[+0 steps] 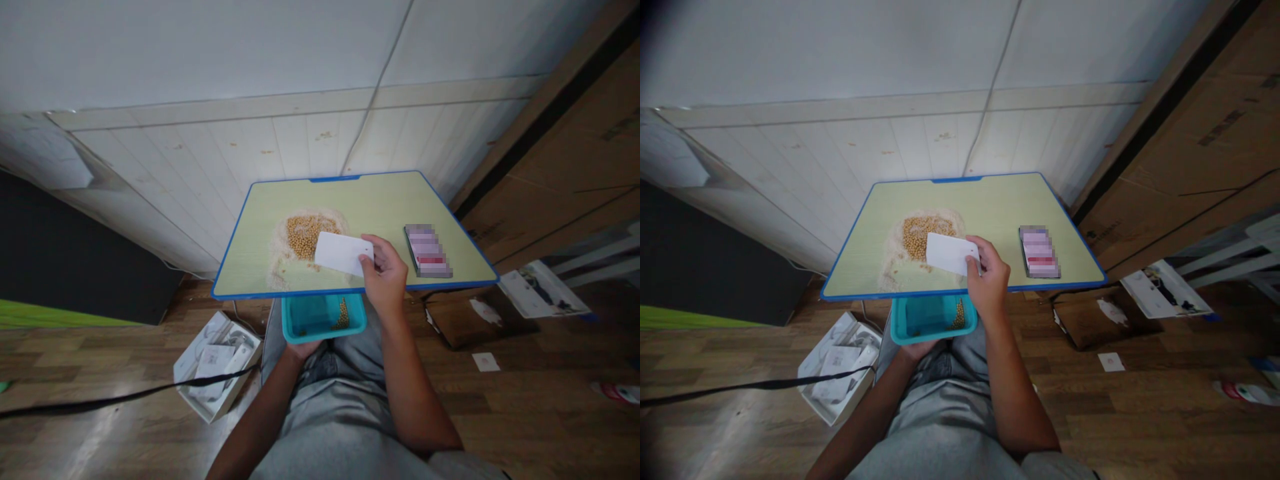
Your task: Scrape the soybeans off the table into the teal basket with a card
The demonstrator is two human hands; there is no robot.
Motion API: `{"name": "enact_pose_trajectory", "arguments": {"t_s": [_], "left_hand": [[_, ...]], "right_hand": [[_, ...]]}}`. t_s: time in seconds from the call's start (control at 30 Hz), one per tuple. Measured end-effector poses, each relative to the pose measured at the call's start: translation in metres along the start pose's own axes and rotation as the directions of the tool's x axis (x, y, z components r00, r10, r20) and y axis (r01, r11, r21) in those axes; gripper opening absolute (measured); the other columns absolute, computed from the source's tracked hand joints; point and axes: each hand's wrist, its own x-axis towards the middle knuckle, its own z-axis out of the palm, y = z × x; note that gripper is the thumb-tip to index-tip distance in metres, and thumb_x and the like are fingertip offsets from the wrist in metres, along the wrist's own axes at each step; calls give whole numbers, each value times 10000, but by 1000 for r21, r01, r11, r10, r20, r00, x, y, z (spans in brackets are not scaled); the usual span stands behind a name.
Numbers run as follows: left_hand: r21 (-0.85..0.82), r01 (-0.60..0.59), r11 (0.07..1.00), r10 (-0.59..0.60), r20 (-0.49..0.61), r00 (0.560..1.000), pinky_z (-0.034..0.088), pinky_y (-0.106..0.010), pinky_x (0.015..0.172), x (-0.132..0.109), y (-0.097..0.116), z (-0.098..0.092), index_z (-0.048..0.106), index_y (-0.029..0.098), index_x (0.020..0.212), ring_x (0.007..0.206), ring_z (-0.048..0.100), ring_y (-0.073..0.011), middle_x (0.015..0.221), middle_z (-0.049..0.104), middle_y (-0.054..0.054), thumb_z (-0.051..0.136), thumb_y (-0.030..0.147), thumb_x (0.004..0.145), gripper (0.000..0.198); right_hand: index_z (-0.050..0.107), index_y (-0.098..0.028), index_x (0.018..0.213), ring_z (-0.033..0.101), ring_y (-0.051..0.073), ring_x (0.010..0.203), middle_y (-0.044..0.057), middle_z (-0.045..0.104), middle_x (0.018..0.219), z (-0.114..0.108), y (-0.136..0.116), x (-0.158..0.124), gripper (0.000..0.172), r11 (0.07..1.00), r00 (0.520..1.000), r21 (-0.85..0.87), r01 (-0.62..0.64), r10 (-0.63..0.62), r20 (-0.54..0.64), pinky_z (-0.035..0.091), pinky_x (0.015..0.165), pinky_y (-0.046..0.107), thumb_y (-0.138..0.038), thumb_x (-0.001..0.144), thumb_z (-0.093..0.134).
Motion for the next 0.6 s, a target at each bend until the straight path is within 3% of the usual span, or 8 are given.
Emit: {"name": "enact_pose_trajectory", "arguments": {"t_s": [0.23, 0.43, 0.6], "left_hand": [[41, -9, 999, 11, -42, 999, 502, -832, 1548, -1, 2, 5, 882, 392, 1661, 1963, 480, -494, 1942, 736, -42, 672, 818, 1154, 695], [78, -20, 997, 23, -35, 999, 494, -792, 1570, 0, 1, 5, 829, 391, 1722, 1957, 496, -481, 1950, 726, -46, 699, 848, 1114, 772], [131, -18, 991, 30, -96, 995, 501, -794, 1560, -4, 2, 13, 845, 413, 1676, 1938, 527, -469, 1922, 752, -43, 692, 851, 1091, 746]], "right_hand": [[944, -266, 1342, 947, 294, 1050, 103, 1005, 1225, 0, -2, 0, 353, 1000, 999, 13, -5, 4, 35, 788, 897, 383, -332, 1004, 867], [942, -264, 1340, 954, 300, 1062, 116, 1003, 1250, 0, -2, -1, 349, 1000, 999, 1, 14, -14, 47, 790, 907, 389, -333, 1011, 848], [936, -260, 1337, 957, 312, 1086, 124, 1001, 1262, -1, -3, 0, 346, 1000, 998, 12, -11, 10, 70, 800, 944, 408, -359, 1012, 870]]}}
